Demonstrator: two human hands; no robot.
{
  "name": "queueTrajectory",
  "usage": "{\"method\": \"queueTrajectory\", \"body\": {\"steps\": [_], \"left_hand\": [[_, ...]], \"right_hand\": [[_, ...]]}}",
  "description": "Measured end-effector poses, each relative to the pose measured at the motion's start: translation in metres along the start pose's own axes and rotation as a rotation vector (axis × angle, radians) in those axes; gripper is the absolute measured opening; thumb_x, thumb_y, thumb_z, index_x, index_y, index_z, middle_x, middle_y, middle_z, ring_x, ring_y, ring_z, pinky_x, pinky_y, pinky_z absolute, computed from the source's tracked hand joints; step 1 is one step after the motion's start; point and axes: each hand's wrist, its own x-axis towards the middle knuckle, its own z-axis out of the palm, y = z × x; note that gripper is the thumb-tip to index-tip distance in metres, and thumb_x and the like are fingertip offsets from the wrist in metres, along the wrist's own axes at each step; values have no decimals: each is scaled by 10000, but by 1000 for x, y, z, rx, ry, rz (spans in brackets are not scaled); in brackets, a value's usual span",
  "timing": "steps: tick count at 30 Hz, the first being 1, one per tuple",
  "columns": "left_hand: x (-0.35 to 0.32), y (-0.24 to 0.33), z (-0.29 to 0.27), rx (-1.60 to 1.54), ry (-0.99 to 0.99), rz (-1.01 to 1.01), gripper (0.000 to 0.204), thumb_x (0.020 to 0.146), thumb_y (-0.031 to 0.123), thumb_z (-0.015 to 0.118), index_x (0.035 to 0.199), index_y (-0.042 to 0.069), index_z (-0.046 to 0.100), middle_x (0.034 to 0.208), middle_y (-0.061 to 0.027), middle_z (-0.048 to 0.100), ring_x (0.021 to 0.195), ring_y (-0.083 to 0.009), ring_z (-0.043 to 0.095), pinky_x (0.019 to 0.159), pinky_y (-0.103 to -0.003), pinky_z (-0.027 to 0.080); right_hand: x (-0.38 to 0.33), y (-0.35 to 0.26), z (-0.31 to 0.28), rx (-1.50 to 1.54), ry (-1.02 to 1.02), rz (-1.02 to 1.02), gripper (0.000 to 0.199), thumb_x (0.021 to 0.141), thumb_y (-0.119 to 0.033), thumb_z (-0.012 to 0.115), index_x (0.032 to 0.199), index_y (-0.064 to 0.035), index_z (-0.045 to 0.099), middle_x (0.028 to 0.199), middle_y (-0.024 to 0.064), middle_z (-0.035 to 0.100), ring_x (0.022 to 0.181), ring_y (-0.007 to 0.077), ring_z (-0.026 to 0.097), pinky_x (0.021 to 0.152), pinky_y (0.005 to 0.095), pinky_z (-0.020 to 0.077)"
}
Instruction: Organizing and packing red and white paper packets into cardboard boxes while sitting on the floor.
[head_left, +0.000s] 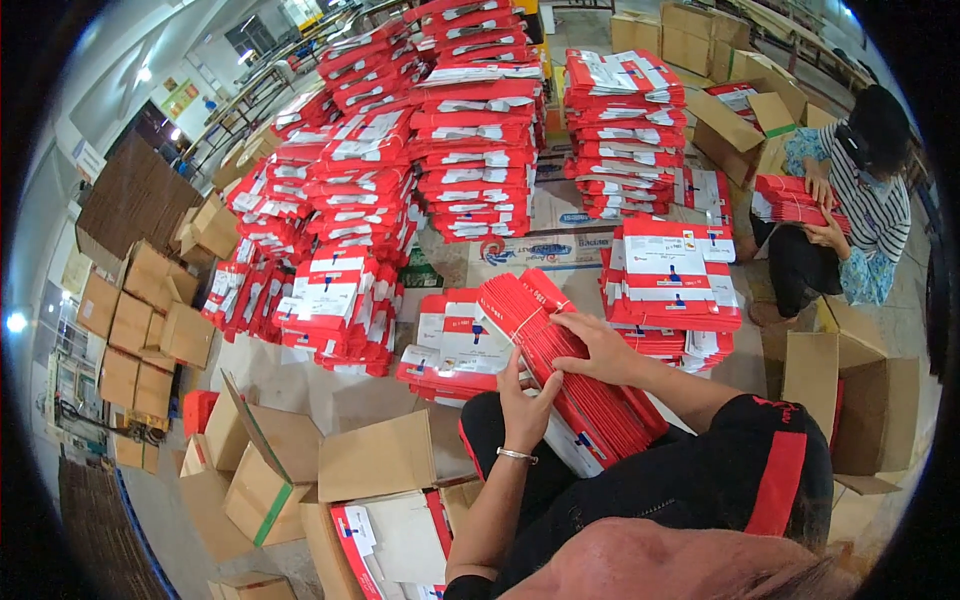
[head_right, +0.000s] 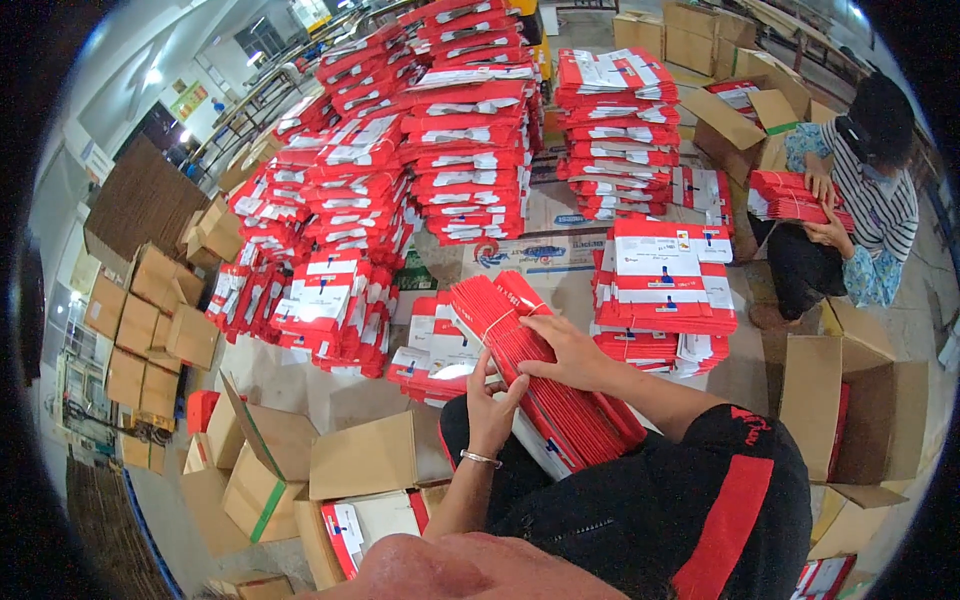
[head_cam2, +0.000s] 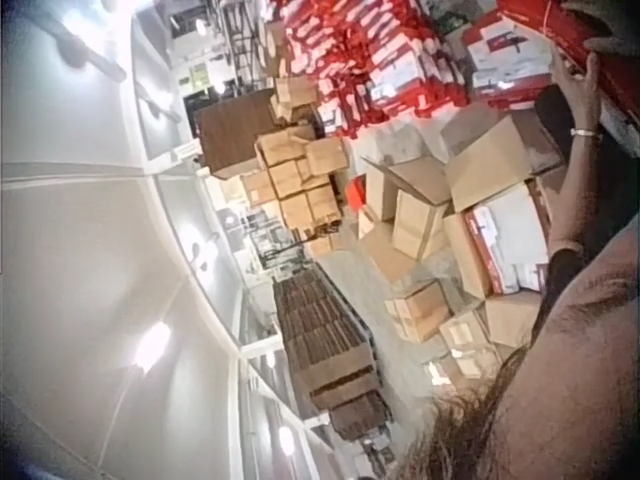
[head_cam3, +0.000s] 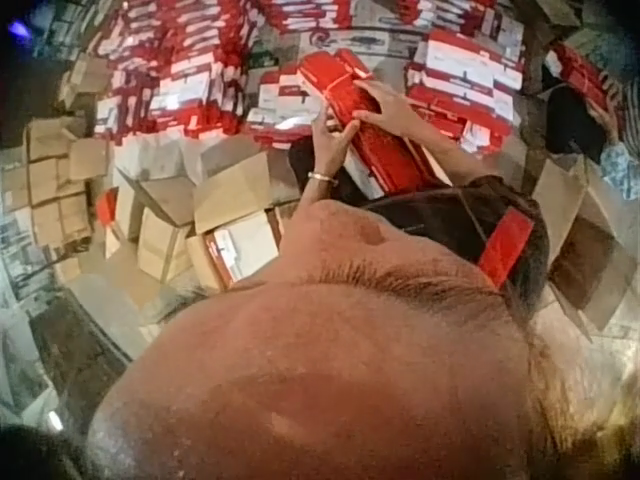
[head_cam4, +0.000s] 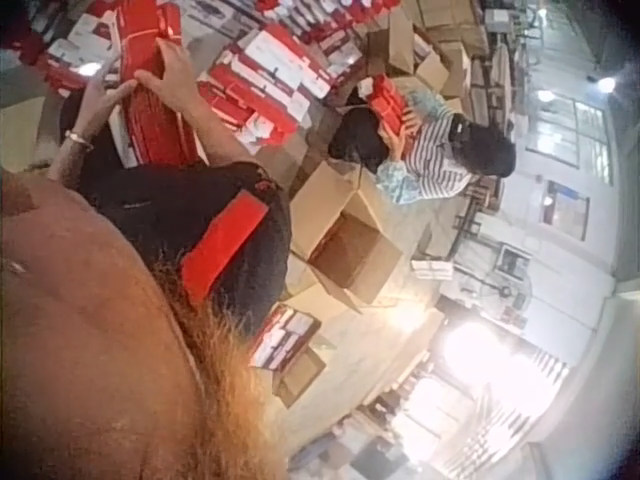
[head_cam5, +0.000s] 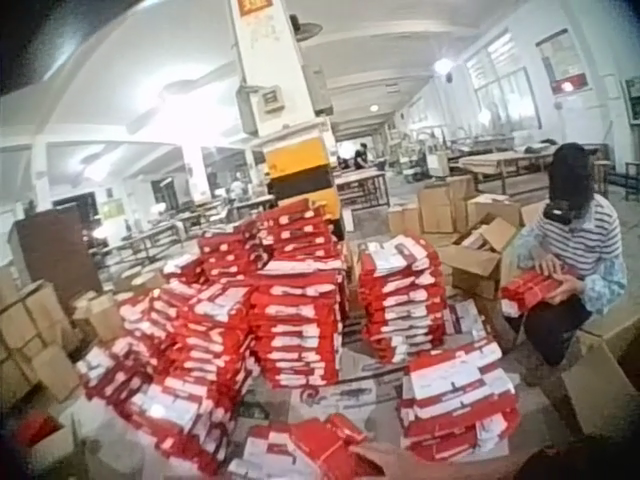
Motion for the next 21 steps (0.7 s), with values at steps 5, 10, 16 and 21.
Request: {"method": "queueTrajectory", "body": {"steps": [5,10,16,21], "left_hand": [[-10,2,-15,-38,21,13,761,767,199,769,1396,48,368,1144,-163,442,952,-222,545,745,-300,526],[-20,-5,-25,-52,26,51,750,778,236,758,1395,43,377,1114,-147,477,947,-214,545,749,-294,518],[-31,-9,-54,-291,16,3,697,768,77,728,1379,33,394,1153,-112,559,845,-148,597,657,-268,525],[-35,34,-78,154,79,114,493,772,-2,613,1251,44,508,1219,-162,529,856,-250,642,698,-326,535]], "right_hand": [[10,-29,-1,-39,-147,39,780,829,-475,643,1412,-48,349,1417,232,379,1240,350,463,1060,429,334],[17,-49,4,318,-312,195,862,840,-371,667,1484,-70,179,1464,242,292,1294,324,402,1079,391,317],[20,-45,19,311,-250,57,851,833,-244,678,1469,-5,165,1435,266,320,1330,295,355,1098,355,284],[25,-42,24,347,-212,62,850,842,-260,674,1474,-13,162,1485,236,256,1391,285,243,1137,344,190]]}}
